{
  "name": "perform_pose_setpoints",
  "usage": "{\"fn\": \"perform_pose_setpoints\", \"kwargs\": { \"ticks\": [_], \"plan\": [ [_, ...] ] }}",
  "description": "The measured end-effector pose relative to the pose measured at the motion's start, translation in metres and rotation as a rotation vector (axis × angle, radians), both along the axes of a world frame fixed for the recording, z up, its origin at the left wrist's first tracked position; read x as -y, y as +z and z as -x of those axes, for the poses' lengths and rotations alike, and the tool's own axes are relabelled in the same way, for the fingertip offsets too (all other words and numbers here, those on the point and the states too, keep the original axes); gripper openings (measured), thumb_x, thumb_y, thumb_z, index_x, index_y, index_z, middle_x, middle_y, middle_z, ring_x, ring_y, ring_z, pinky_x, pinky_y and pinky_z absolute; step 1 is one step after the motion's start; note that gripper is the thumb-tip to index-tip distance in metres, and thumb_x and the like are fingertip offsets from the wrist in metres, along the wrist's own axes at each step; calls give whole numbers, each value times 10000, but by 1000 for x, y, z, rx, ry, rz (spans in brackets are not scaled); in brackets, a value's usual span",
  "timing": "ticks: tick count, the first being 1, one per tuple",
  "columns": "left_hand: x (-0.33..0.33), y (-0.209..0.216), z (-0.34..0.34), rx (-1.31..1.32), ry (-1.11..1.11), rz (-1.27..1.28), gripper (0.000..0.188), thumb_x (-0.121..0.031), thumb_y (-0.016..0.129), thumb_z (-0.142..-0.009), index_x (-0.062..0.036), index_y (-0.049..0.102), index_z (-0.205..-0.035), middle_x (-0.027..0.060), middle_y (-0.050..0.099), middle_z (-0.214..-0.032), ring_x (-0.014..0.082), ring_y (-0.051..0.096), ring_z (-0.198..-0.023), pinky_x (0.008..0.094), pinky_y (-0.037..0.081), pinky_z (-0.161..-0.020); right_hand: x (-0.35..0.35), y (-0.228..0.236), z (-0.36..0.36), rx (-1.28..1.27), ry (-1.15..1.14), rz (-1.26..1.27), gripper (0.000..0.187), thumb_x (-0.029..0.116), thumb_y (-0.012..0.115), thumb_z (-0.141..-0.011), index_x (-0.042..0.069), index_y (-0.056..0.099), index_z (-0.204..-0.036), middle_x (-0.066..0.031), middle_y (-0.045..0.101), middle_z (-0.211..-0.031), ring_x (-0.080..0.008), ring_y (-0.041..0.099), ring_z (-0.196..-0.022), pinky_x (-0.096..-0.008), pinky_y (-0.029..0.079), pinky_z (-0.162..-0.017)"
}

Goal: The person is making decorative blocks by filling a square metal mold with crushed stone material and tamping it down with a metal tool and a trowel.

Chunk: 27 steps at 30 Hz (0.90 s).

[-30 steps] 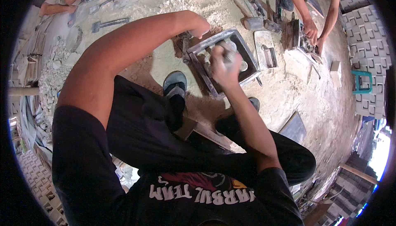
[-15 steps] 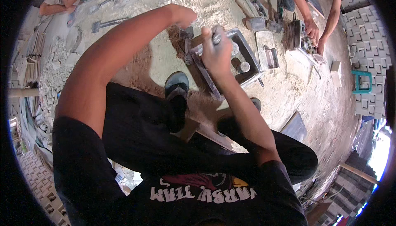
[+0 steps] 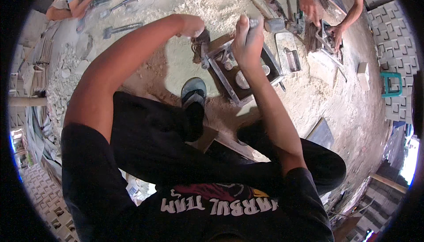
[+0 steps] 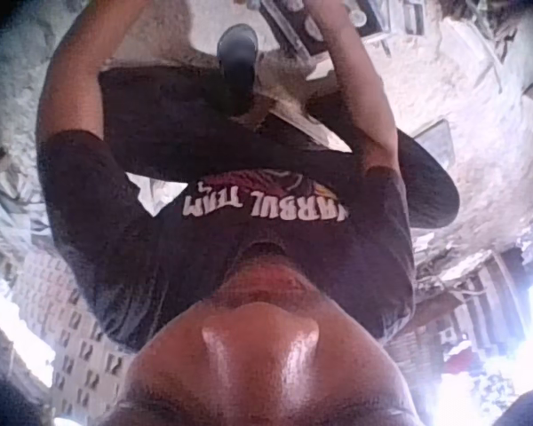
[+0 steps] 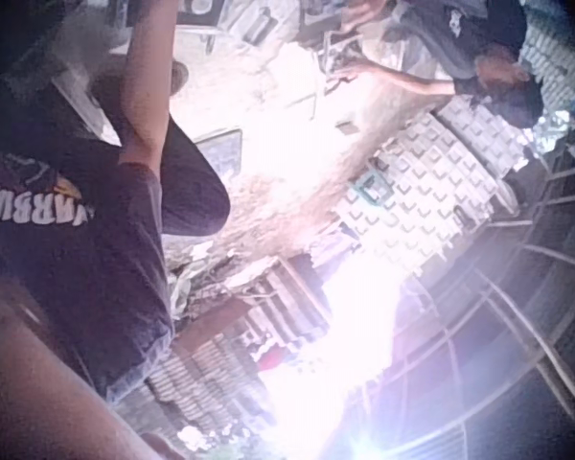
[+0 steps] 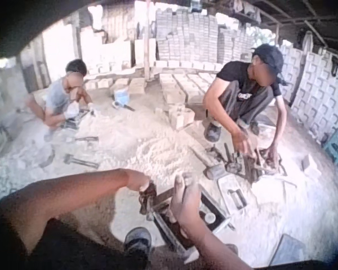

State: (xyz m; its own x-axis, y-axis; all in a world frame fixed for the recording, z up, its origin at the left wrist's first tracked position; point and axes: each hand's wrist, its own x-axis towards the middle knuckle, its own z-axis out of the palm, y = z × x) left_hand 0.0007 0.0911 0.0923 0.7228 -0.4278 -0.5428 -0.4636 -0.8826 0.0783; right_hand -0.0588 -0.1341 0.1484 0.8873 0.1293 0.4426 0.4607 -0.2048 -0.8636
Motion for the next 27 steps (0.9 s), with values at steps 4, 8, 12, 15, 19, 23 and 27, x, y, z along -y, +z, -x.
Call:
{"fn": "perform_pose_setpoints", "kwargs": {
  "ticks": [4, 8, 12, 15, 19, 23, 27],
  "plan": [
    [16, 0, 7, 43, -50, 42, 234, -183, 598, -748, -20, 638, -912, 208, 656, -856, 373, 640, -835, 458, 502, -752, 21, -23, -35, -19, 24, 354, 259, 212, 532, -945, -36, 460, -964, -185, 606, -656, -313, 632, -598, -412, 461, -545],
    [5, -3, 13, -8, -8, -34, 319, -229, 613, -756, -37, 625, -1011, 212, 652, -904, 370, 636, -865, 460, 494, -782, 16, 6, -3, -18, 62, 40, 271, 238, 509, -959, -28, 482, -915, -170, 604, -665, -280, 616, -617, -380, 457, -572],
    [12, 6, 10, -39, -43, -53, 339, -250, 627, -754, -54, 622, -1031, 196, 658, -907, 348, 643, -855, 451, 494, -778, 13, -4, -27, 85, -3, 463, 239, 205, 543, -939, -28, 499, -913, -170, 650, -700, -303, 653, -611, -395, 477, -540],
    [26, 20, 12, 2, 27, -33, 322, -246, 630, -762, -48, 622, -1016, 176, 664, -872, 326, 649, -819, 435, 499, -751, 20, 0, -14, 140, -11, 289, 264, 207, 573, -922, -47, 503, -907, -211, 641, -712, -344, 655, -632, -415, 476, -528],
    [35, 26, 10, -27, 88, -24, 343, -281, 660, -775, -26, 646, -1003, 171, 662, -918, 314, 642, -848, 409, 502, -744, 20, -14, -17, 190, 12, 366, 269, 197, 598, -903, -46, 494, -854, -226, 594, -631, -400, 614, -581, -438, 461, -495],
    [30, 30, 18, -23, 72, 48, 271, -228, 637, -777, -43, 634, -975, 154, 652, -783, 271, 648, -691, 397, 504, -590, 17, -7, 3, 226, 27, 262, 283, 207, 614, -894, -51, 504, -856, -239, 577, -610, -409, 603, -562, -426, 458, -480],
    [29, 30, 18, -41, 98, -34, 283, -245, 647, -776, -29, 631, -959, 149, 639, -741, 267, 638, -658, 394, 499, -578, 11, -10, -12, 210, 40, 406, 273, 198, 612, -895, -48, 523, -814, -223, 598, -635, -391, 611, -559, -400, 466, -485]
  ]
}}
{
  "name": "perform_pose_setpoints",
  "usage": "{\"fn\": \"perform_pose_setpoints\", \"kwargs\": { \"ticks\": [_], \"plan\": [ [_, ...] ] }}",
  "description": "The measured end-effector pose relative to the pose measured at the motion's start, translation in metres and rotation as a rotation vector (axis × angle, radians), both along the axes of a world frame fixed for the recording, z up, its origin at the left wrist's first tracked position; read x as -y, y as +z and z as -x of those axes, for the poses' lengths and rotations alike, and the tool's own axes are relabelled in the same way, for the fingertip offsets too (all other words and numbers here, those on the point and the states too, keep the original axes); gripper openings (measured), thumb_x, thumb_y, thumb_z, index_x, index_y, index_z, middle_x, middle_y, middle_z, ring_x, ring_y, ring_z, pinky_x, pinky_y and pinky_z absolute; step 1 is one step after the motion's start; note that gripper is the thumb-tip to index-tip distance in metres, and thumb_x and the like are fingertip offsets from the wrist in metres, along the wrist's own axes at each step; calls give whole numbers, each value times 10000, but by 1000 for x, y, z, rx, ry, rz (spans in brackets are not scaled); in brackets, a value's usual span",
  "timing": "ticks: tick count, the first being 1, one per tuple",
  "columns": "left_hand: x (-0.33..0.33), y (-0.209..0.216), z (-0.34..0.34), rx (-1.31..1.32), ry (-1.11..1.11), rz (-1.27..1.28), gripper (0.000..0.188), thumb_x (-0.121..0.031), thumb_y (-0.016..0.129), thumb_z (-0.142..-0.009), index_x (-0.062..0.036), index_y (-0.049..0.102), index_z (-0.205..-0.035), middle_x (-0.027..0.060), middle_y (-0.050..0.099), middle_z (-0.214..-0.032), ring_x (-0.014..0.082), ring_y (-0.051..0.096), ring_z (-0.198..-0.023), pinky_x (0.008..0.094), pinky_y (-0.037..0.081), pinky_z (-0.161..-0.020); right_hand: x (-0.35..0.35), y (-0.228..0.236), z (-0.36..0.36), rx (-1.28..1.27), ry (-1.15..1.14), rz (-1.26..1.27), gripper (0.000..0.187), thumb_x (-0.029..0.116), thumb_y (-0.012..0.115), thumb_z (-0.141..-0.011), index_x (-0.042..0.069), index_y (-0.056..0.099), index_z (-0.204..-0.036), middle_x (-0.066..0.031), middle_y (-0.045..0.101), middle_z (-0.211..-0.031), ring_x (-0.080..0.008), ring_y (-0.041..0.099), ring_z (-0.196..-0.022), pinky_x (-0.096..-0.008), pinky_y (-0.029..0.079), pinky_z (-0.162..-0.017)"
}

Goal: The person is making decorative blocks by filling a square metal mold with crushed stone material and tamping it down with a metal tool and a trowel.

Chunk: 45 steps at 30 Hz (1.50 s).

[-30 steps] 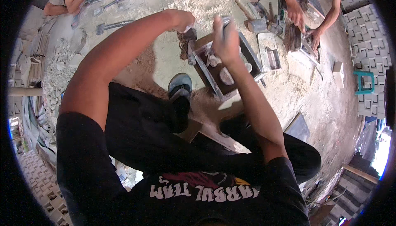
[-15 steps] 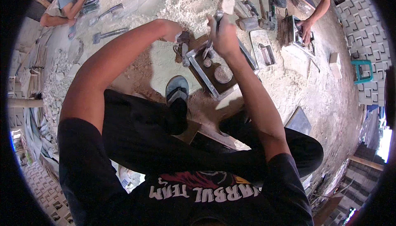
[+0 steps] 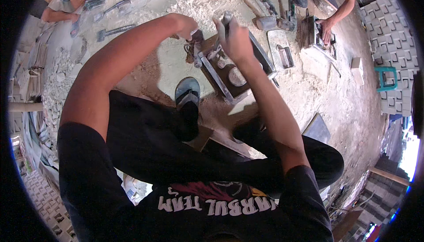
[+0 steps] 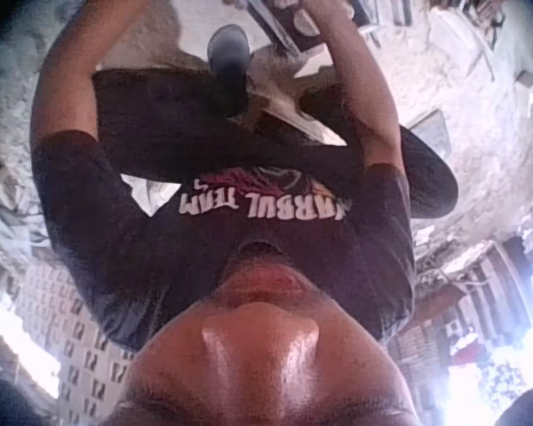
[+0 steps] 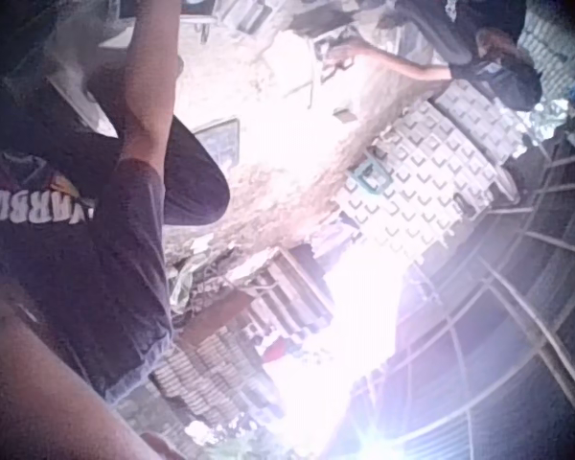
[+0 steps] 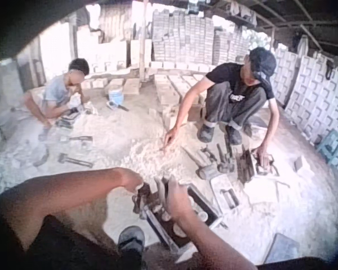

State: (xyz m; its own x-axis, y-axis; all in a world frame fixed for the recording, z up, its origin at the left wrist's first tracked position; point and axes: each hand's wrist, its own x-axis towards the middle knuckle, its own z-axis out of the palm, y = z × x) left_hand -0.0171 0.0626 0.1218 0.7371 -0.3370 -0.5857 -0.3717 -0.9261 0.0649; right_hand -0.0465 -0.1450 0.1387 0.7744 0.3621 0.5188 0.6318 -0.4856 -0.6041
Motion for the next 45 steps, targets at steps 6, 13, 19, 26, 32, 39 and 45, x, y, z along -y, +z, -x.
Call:
{"fn": "perform_pose_setpoints", "kwargs": {
  "ticks": [6, 13, 19, 26, 32, 39, 45],
  "plan": [
    [-5, -7, -2, 20, 12, 55, 343, -277, 662, -776, -54, 653, -1037, 149, 665, -1013, 295, 636, -937, 410, 497, -797, 3, -4, -2, -28, 96, -135, 350, 275, 577, -921, -35, 512, -773, -177, 600, -605, -316, 604, -516, -384, 450, -499],
    [-16, -28, -2, 47, -45, 53, 386, -328, 662, -764, -19, 647, -996, 176, 665, -978, 331, 630, -930, 427, 492, -809, 0, 15, -23, -395, 137, -432, 504, 386, 498, -966, 58, 520, -584, 4, 479, -524, -92, 445, -482, -248, 342, -462],
    [-7, -27, -8, -10, -67, -19, 439, -366, 676, -751, -7, 647, -1003, 190, 660, -968, 340, 628, -932, 434, 493, -812, 6, 8, -25, -445, -4, -555, 565, 427, 525, -943, 74, 477, -504, 2, 449, -472, -93, 423, -433, -263, 323, -430],
    [-13, -42, -7, 8, -196, -7, 333, -325, 662, -757, -43, 638, -933, 172, 650, -896, 348, 631, -862, 448, 491, -755, -3, 16, -8, -342, 19, -352, 447, 386, 539, -939, -20, 538, -752, -112, 514, -581, -142, 450, -554, -357, 383, -539],
    [13, -24, -10, -7, -112, -88, 367, -343, 662, -775, -46, 647, -990, 125, 664, -987, 296, 632, -928, 409, 497, -785, 10, 4, -10, -234, 225, 90, 330, 310, 565, -925, -4, 489, -988, -299, 606, -815, -446, 612, -840, -470, 480, -710],
    [2, -30, -8, -20, -60, 148, 361, -318, 657, -789, -50, 647, -1031, 156, 653, -1039, 318, 621, -973, 425, 485, -821, -1, 3, -19, -80, 255, 135, 357, 332, 542, -926, -17, 501, -985, -260, 608, -705, -450, 617, -712, -475, 489, -642],
    [-7, -48, -13, 33, -136, 132, 366, -316, 673, -770, -27, 655, -993, 178, 655, -1015, 339, 623, -939, 439, 485, -811, 19, 29, -12, -148, 287, -27, 334, 312, 520, -944, -18, 514, -994, -213, 641, -746, -373, 651, -707, -408, 504, -641]
  ]
}}
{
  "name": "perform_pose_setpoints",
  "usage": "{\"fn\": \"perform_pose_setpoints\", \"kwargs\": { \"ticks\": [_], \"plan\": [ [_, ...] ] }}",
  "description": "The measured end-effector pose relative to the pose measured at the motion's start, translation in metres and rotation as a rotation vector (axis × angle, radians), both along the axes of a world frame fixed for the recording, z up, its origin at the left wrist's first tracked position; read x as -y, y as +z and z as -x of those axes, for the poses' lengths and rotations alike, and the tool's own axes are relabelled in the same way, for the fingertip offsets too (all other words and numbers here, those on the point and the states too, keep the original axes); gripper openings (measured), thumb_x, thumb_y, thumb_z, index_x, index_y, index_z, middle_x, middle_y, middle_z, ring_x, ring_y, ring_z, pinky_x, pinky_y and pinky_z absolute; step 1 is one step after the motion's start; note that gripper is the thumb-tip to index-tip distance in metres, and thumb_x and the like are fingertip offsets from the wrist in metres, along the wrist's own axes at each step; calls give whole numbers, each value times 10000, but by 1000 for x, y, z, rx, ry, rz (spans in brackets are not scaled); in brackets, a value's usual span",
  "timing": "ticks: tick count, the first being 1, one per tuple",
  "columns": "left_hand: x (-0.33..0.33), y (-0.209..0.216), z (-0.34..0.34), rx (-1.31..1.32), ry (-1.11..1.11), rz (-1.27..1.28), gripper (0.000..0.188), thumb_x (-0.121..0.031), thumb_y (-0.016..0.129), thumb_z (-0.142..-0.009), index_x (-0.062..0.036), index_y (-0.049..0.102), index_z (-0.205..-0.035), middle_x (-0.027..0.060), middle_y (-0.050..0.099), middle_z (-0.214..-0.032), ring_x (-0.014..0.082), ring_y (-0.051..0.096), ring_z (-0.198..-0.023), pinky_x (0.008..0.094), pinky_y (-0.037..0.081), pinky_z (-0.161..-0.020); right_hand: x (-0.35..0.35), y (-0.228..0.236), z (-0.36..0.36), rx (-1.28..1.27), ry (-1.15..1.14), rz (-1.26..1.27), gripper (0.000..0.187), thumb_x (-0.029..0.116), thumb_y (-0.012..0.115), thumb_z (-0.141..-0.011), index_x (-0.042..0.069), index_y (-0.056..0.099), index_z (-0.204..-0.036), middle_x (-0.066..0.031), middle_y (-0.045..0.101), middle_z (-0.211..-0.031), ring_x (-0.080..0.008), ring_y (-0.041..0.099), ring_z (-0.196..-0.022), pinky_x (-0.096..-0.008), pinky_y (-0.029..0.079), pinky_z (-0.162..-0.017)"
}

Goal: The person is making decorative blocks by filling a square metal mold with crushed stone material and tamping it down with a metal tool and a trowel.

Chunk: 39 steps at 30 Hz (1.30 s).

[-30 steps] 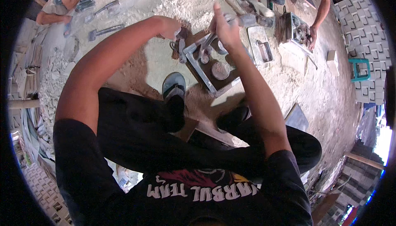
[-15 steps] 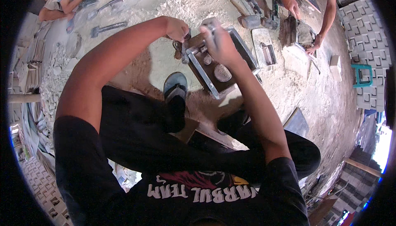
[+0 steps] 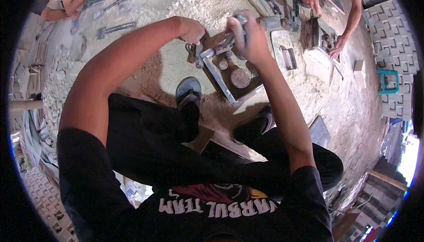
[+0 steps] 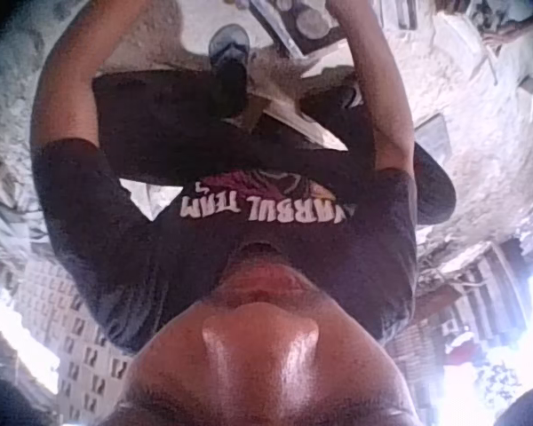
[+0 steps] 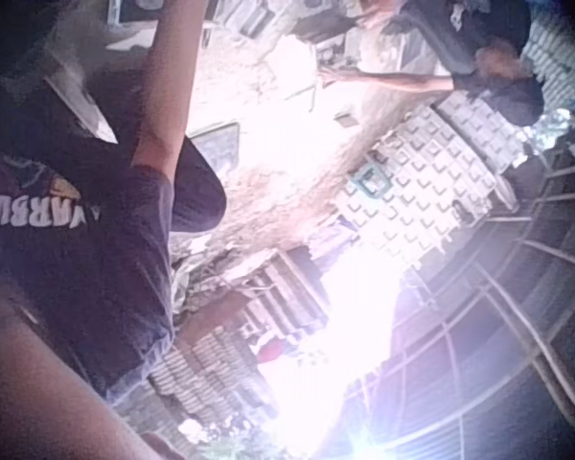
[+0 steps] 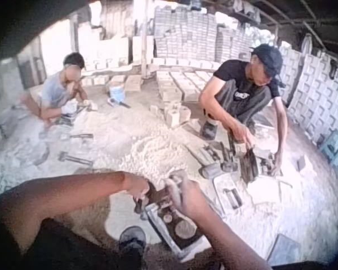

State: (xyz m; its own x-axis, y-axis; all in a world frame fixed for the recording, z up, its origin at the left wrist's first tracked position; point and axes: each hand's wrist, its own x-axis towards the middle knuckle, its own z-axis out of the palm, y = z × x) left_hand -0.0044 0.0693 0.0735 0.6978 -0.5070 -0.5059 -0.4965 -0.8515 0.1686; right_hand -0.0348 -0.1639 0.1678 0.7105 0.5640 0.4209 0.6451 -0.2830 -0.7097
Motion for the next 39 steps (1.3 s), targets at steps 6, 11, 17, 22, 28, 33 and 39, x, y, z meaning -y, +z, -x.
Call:
{"fn": "perform_pose_setpoints", "kwargs": {
  "ticks": [6, 11, 17, 22, 28, 33, 39],
  "plan": [
    [4, 1, 0, -30, -54, -103, 317, -290, 642, -750, -22, 658, -918, 177, 661, -883, 352, 629, -841, 446, 488, -734, 14, -2, -2, -8, -157, -80, 252, 242, 508, -954, -8, 488, -952, -190, 628, -703, -336, 644, -616, -406, 493, -583],
    [14, 7, -2, -24, -68, -155, 307, -295, 643, -754, -25, 665, -901, 176, 664, -863, 348, 636, -822, 442, 495, -728, 10, -40, -19, 165, -147, -21, 185, 164, 573, -915, 13, 471, -947, -207, 586, -659, -393, 616, -613, -411, 471, -539],
    [27, 29, 4, 4, -23, -91, 336, -315, 652, -755, -33, 653, -937, 176, 663, -892, 345, 637, -849, 447, 497, -749, 14, -28, -2, 176, -217, -155, 196, 136, 621, -883, 8, 475, -909, -187, 581, -626, -378, 593, -545, -400, 453, -488],
    [15, 11, -5, -7, -57, -119, 360, -328, 672, -760, -21, 655, -947, 179, 658, -920, 347, 630, -895, 443, 491, -781, 11, -9, 10, 101, -356, -102, 232, 187, 659, -866, 22, 505, -817, -171, 568, -594, -338, 578, -507, -369, 450, -482],
    [40, 12, -14, 2, -76, -115, 349, -313, 672, -780, -8, 666, -951, 181, 662, -944, 346, 631, -911, 433, 491, -792, 33, -40, -8, 14, -506, -58, 371, 295, 585, -931, 28, 575, -674, -35, 578, -542, -73, 527, -483, -259, 412, -460],
    [42, 17, -15, -44, -49, -94, 334, -307, 673, -770, -32, 645, -957, 173, 651, -941, 350, 623, -906, 449, 486, -774, 23, -51, 3, -134, -553, -359, 415, 248, 619, -895, -2, 526, -577, -83, 483, -474, -116, 425, -422, -303, 360, -440],
    [44, 19, -10, -23, 7, -31, 316, -301, 669, -767, -35, 641, -935, 167, 653, -878, 339, 632, -850, 448, 483, -747, 24, -16, 21, -224, -661, -338, 452, 238, 594, -906, -18, 512, -543, -49, 437, -427, -102, 376, -425, -339, 310, -430]
  ]
}}
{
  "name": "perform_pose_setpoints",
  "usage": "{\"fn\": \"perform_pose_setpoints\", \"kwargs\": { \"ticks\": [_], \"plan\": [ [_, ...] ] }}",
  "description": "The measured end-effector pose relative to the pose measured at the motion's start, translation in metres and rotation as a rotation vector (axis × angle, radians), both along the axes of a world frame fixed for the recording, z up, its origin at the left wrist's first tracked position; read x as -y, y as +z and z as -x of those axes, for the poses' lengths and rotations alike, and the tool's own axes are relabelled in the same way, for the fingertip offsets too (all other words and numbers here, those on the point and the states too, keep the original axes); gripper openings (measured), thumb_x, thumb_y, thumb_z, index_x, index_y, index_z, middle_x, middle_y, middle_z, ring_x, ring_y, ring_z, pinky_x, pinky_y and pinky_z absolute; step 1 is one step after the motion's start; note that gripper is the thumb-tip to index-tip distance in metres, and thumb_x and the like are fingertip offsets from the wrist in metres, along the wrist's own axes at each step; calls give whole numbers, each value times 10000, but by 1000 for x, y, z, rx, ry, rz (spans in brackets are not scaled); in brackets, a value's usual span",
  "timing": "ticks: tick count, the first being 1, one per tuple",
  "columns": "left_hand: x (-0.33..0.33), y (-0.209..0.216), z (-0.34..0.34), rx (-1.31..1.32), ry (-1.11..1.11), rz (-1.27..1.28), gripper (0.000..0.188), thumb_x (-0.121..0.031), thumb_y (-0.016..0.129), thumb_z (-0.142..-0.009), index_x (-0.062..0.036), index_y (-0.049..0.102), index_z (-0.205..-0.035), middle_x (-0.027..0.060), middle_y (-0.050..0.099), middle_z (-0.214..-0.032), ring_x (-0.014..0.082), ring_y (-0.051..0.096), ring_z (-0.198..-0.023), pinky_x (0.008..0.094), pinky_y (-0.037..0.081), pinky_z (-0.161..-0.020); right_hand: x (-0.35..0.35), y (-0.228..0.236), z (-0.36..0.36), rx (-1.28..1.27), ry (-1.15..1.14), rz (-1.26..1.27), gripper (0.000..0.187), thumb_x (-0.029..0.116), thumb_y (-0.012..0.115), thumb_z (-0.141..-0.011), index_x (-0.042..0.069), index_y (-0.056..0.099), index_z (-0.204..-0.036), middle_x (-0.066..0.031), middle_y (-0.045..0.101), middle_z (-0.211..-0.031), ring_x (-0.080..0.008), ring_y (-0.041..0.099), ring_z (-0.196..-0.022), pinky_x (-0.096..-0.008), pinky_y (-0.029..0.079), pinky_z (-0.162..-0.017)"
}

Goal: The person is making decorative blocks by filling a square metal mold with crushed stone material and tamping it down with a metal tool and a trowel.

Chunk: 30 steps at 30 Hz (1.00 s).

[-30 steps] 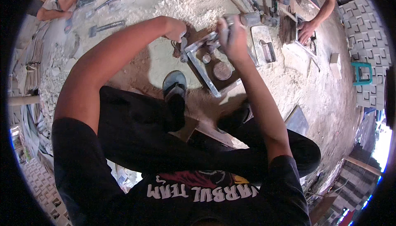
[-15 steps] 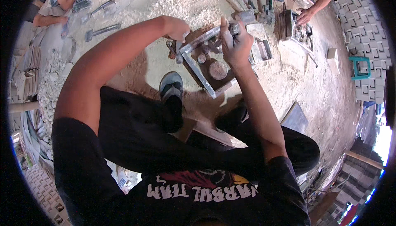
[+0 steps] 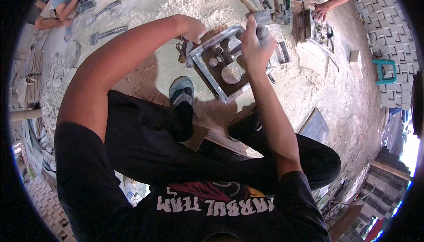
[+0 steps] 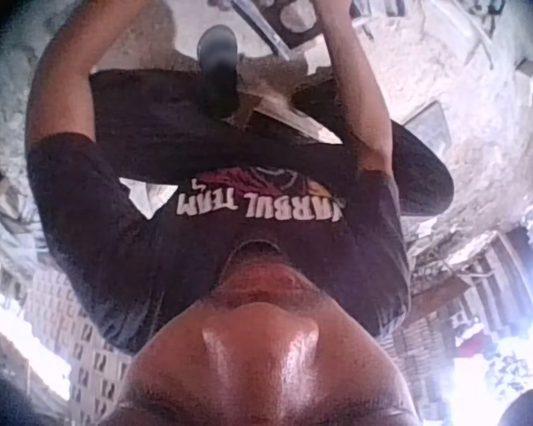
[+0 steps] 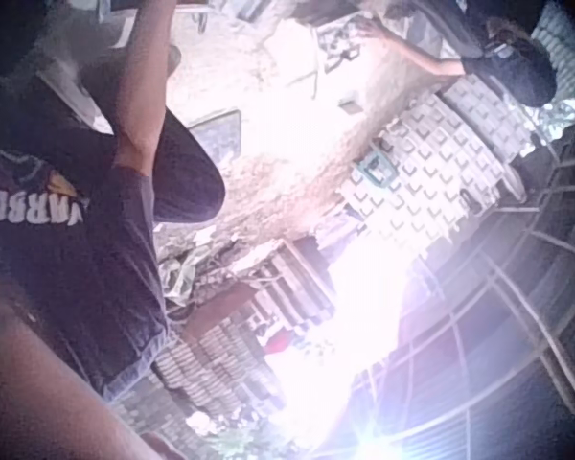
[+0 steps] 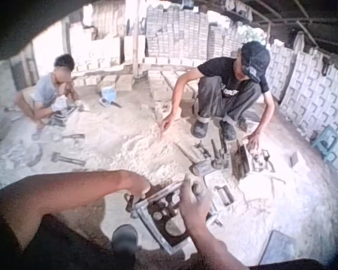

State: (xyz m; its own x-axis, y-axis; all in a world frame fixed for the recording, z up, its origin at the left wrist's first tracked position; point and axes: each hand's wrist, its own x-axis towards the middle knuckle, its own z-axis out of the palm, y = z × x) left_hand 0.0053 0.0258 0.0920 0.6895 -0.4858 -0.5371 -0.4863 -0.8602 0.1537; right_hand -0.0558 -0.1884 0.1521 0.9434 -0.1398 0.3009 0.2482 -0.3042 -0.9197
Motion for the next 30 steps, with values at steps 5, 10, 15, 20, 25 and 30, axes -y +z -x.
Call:
{"fn": "perform_pose_setpoints", "kwargs": {
  "ticks": [5, 10, 15, 20, 25, 30],
  "plan": [
    [5, 7, -4, 10, -65, -115, 325, -310, 669, -780, -30, 645, -945, 173, 653, -884, 339, 631, -854, 442, 486, -741, 7, -33, -23, -2, 217, -93, 434, 218, 595, -909, -4, 488, -552, 7, 423, -478, -68, 352, -499, -309, 303, -450],
    [16, 16, -2, 14, -44, -35, 296, -309, 652, -811, -30, 649, -910, 166, 653, -844, 339, 629, -817, 444, 484, -719, 19, -46, -7, -87, 394, -72, 387, 214, 601, -902, 15, 515, -581, 11, 449, -509, -70, 375, -507, -294, 315, -459],
    [2, 11, 1, 17, -8, -14, 303, -313, 660, -808, -32, 648, -921, 178, 652, -843, 341, 634, -831, 451, 486, -729, 8, -15, -4, -112, 457, -185, 354, 211, 611, -885, 22, 536, -595, 1, 482, -519, -75, 414, -499, -281, 334, -470],
    [4, 4, -5, 6, -86, -70, 277, -296, 662, -798, -39, 651, -901, 186, 645, -818, 335, 636, -807, 440, 491, -717, 2, -53, -18, -115, 525, -72, 385, 213, 590, -897, 0, 490, -592, -32, 453, -510, -94, 390, -513, -313, 344, -480],
    [2, 6, 7, -24, -12, 62, 265, -272, 659, -788, -27, 640, -888, 179, 643, -808, 338, 629, -778, 428, 488, -690, -5, -33, 8, 2, 480, 19, 305, 189, 594, -878, 1, 549, -642, -85, 463, -508, -120, 417, -502, -328, 366, -487],
    [-3, 3, 10, -26, 12, -82, 297, -295, 655, -796, -41, 632, -950, 142, 646, -892, 309, 621, -831, 423, 481, -718, -28, -33, -14, 65, 467, 16, 313, 207, 585, -888, -8, 558, -662, -121, 464, -512, -115, 416, -486, -336, 366, -474]
  ]
}}
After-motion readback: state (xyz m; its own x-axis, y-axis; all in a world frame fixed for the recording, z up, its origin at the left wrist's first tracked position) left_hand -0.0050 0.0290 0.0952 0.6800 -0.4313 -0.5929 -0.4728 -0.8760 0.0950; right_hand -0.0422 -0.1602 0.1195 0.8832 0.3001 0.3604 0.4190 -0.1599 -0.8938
